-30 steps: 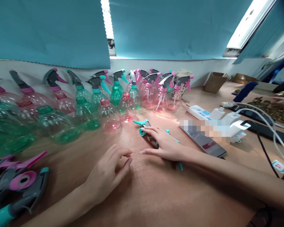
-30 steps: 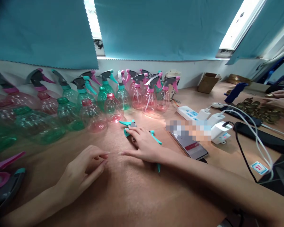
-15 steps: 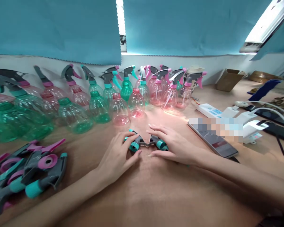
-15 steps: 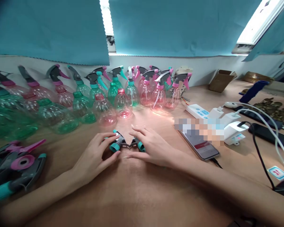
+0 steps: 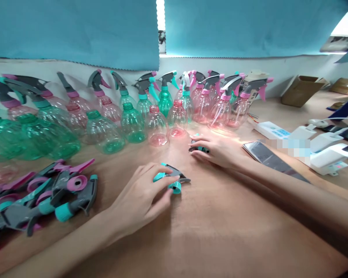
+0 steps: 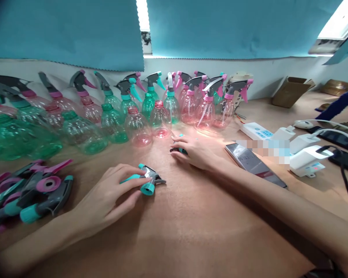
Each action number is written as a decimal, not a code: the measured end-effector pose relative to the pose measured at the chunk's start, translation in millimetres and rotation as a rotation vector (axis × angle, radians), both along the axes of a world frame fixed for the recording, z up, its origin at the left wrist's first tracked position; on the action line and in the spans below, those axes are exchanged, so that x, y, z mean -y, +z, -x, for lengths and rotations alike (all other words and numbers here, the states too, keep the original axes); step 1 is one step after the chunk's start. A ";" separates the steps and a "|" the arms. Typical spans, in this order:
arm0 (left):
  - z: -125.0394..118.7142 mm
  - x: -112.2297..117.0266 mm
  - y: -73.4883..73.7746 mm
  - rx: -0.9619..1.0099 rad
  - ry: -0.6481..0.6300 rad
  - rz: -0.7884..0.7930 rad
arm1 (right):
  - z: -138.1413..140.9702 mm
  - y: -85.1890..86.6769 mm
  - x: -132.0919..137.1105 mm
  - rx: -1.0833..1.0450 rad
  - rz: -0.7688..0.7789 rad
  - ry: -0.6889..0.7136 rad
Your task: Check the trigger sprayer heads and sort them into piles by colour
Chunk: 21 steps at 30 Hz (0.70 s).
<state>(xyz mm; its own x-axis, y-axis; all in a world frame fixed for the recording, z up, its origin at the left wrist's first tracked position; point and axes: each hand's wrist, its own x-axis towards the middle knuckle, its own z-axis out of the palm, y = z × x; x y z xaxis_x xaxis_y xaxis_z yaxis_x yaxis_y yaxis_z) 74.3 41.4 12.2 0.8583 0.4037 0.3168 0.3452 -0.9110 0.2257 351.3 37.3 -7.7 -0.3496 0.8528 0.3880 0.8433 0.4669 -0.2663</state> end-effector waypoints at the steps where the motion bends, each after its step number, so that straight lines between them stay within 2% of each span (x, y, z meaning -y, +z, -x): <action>1: 2.0 -2.3 2.4 -0.029 -0.039 0.006 | 2.5 2.9 1.7 -0.020 -0.019 0.004; 7: -10.8 -23.4 0.9 -0.235 -0.174 0.009 | 32.4 23.4 16.5 -0.177 -0.138 0.029; 11: -21.9 -25.3 0.4 -0.231 -0.154 0.008 | 50.0 41.0 22.7 -0.232 -0.176 0.037; 16: -13.3 -12.5 -0.2 -0.289 -0.004 0.067 | 68.9 58.7 25.8 -0.268 -0.106 0.094; 21: 14.9 -8.2 3.9 -0.220 0.175 0.108 | 88.1 59.9 19.2 -0.328 0.070 0.192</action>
